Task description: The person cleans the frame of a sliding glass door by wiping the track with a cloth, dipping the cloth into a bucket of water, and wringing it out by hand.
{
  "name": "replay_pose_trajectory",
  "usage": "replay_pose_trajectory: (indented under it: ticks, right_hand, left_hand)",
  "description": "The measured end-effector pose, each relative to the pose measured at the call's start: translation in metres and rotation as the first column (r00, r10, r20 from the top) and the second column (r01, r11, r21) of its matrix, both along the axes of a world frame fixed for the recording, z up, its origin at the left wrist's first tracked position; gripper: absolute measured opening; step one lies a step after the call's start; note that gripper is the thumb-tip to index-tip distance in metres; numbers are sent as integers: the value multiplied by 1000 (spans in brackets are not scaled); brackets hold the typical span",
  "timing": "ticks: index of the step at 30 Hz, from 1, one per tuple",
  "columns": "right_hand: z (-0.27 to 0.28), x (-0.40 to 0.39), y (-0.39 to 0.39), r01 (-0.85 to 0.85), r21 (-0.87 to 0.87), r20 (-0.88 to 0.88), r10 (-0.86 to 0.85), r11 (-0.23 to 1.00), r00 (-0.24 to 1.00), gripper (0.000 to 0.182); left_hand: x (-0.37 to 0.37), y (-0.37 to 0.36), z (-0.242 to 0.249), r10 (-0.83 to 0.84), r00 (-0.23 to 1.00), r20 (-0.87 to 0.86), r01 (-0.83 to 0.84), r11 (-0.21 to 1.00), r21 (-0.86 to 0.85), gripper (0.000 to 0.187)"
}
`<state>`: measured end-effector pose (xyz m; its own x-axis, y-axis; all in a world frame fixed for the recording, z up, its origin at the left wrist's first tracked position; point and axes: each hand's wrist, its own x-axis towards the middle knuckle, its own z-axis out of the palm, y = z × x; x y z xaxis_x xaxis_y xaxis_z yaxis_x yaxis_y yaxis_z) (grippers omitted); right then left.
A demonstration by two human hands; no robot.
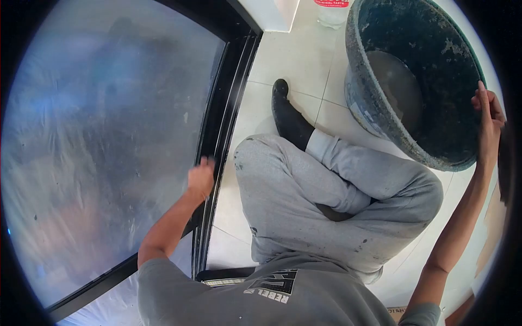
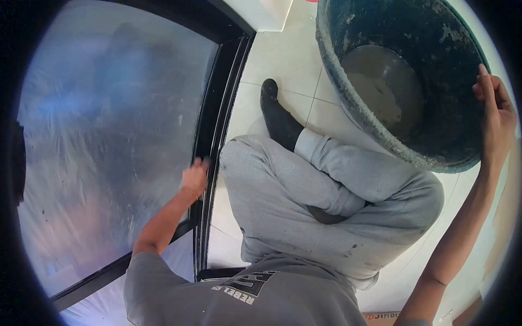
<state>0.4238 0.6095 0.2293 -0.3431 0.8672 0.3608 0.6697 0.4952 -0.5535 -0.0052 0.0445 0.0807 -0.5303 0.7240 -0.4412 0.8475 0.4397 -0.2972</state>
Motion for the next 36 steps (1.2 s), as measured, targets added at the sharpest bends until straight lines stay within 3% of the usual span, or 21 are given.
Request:
replay_pose_trajectory:
  ticks: [3,4,5,7,10,11,13,16,18,20,21,22,25,26,27,29,31,32,33,35,36]
  right_hand:
    - [4,-8,-5,24,-30,-45,-25,999,999,38]
    - [5,-9,-5,33,-31,-41,-34,999,999,37]
    - [5,-9,-3,46,-32,-33,-48,998,998,37]
    - [7,-9,-1,68,-40,-25,-69,997,997,36]
    - [9,-15,-7,85,-26,-19,-85,996,996,35]
    - [10,-17,-10,103,-15,-20,-103,995,994,35]
    - [12,-22,-14,124,8,-29,-124,992,992,34]
    - [9,-15,-7,81,-36,-35,-83,996,996,39]
    - [12,-13,-3,68,-88,-24,-70,994,997,38]
    - [7,-8,1,43,-97,-34,-47,994,998,36]
    - [2,-4,6,19,-80,-50,-23,997,998,35]
    - [-3,0,13,-4,-58,-71,0,998,997,33]
    - [-18,24,44,-114,-34,3,114,993,993,33]
    - [-13,19,34,-131,72,85,124,989,989,36]
    - [-18,20,36,-140,43,3,140,989,990,37]
    - [-29,25,47,-165,-12,-156,161,986,975,38]
    - [-22,15,32,-160,8,-96,160,987,982,40]
    - [-17,13,28,-148,23,-66,150,989,986,41]
    - [-14,16,31,-151,38,26,151,988,988,42]
    - [-11,24,39,-156,60,214,140,986,967,43]
    - [-4,7,25,-50,-23,45,51,998,998,39]
  left_hand:
    - [-29,97,33,14,993,-119,44,881,471,40]
    - [-45,130,39,-86,981,-175,179,751,636,43]
    - [-60,162,41,-155,957,-246,285,670,685,44]
    - [-86,218,36,-261,898,-354,440,560,702,45]
    - [-115,268,8,-371,845,-385,535,605,589,38]
    - [-121,272,-6,-363,839,-405,531,711,462,34]
    - [-130,263,-39,-348,822,-452,463,869,173,29]
    - [-96,221,-63,-309,858,-411,308,949,-70,21]
    - [-75,168,-77,-308,843,-441,292,950,-107,22]
    - [-41,124,-64,-177,923,-341,125,978,-169,23]
    - [-33,87,-76,-97,939,-329,61,991,-118,23]
    - [-18,54,-70,-87,955,-284,24,976,-219,24]
    - [23,-54,-75,102,962,-254,-163,959,-233,26]
    - [36,-85,-75,221,950,-219,-275,925,-261,26]
    - [46,-113,-76,286,938,-197,-338,881,-330,25]
    - [61,-137,-66,404,899,-171,-438,797,-415,24]
    - [65,-125,-39,496,856,-148,-505,737,-449,23]
    - [58,-114,-28,505,852,-142,-518,766,-382,24]
    - [54,-83,-4,571,811,-126,-584,781,-223,22]
    - [35,-33,26,546,837,-44,-541,836,93,15]
    - [27,-6,34,537,843,-24,-510,814,276,21]
